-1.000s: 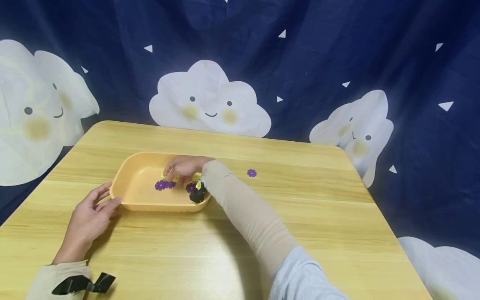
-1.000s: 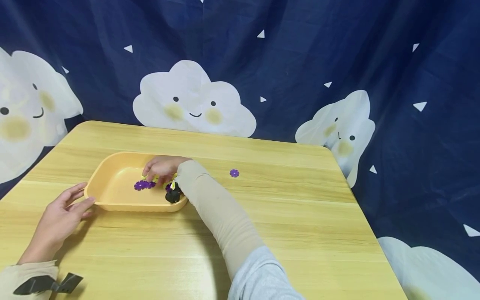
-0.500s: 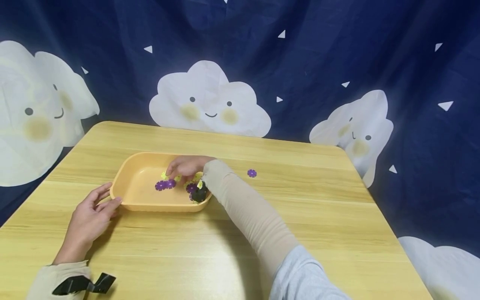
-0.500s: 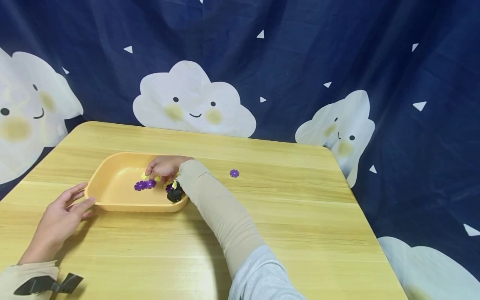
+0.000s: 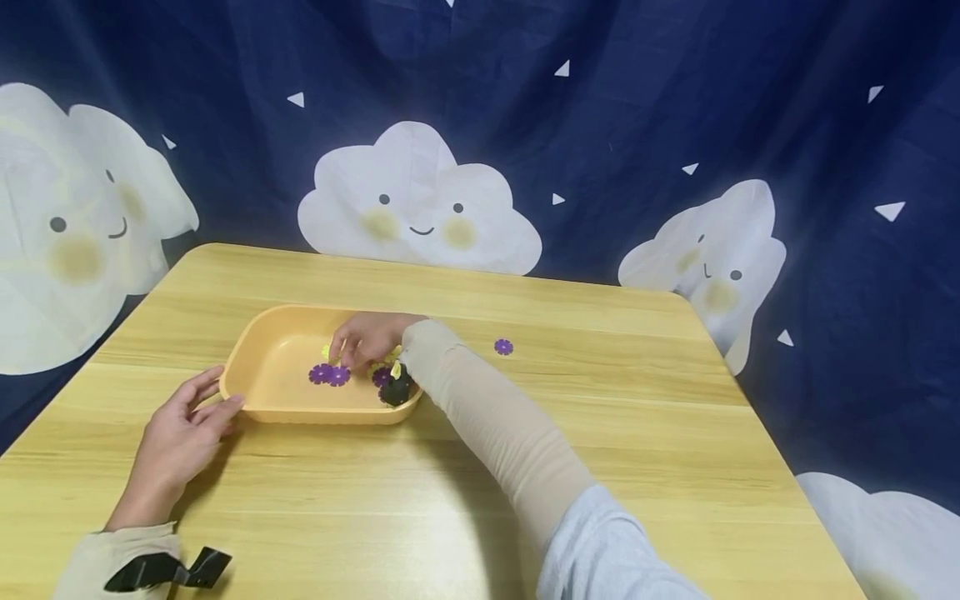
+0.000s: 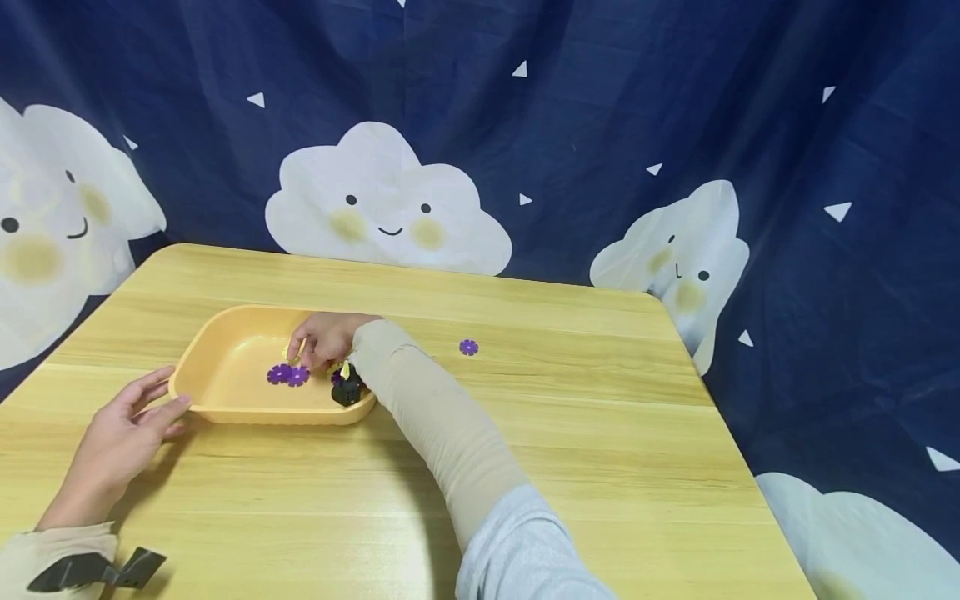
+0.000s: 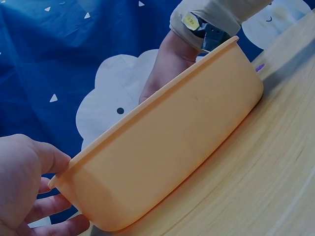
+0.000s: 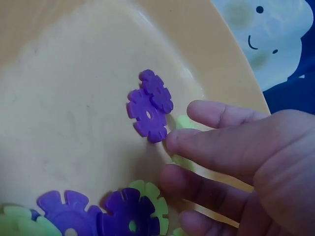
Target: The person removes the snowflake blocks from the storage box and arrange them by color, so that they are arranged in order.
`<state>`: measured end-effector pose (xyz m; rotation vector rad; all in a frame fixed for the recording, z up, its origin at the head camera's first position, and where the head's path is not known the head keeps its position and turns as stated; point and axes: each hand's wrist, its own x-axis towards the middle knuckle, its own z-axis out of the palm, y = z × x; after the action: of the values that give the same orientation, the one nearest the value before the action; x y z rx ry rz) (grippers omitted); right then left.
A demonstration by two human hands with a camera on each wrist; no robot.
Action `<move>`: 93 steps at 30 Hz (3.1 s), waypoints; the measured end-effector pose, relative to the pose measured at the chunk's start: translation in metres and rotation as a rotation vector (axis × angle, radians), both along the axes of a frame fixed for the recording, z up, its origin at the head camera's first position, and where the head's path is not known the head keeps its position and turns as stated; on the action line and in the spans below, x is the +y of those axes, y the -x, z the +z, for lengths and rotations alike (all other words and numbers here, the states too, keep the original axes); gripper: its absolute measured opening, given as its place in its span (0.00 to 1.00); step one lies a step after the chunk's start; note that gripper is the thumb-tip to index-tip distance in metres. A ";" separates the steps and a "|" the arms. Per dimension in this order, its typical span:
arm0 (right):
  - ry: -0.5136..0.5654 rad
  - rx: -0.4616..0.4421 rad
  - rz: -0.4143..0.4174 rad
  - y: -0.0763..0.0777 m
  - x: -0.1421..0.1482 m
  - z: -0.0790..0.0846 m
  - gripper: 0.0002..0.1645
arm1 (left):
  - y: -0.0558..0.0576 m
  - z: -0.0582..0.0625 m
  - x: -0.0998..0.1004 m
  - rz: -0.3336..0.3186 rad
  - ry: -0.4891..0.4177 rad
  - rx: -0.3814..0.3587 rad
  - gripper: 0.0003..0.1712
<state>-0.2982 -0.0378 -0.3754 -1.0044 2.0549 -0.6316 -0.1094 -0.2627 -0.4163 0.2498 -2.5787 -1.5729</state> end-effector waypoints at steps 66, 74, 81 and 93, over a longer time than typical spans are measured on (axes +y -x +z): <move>-0.061 0.132 0.059 0.001 -0.013 -0.005 0.17 | 0.000 -0.001 -0.001 -0.002 -0.020 0.014 0.38; -0.077 0.183 0.077 0.002 -0.011 -0.002 0.16 | 0.000 0.000 -0.001 -0.001 -0.014 0.015 0.38; -0.031 0.165 0.096 0.005 -0.008 -0.003 0.16 | -0.001 0.000 -0.002 0.001 -0.002 0.014 0.38; -0.033 0.151 0.049 0.001 -0.003 0.010 0.13 | -0.001 -0.001 -0.002 -0.002 -0.007 0.020 0.39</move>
<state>-0.2996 -0.0409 -0.3653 -1.1094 2.1571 -0.5089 -0.1084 -0.2649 -0.4168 0.2309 -2.5599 -1.5776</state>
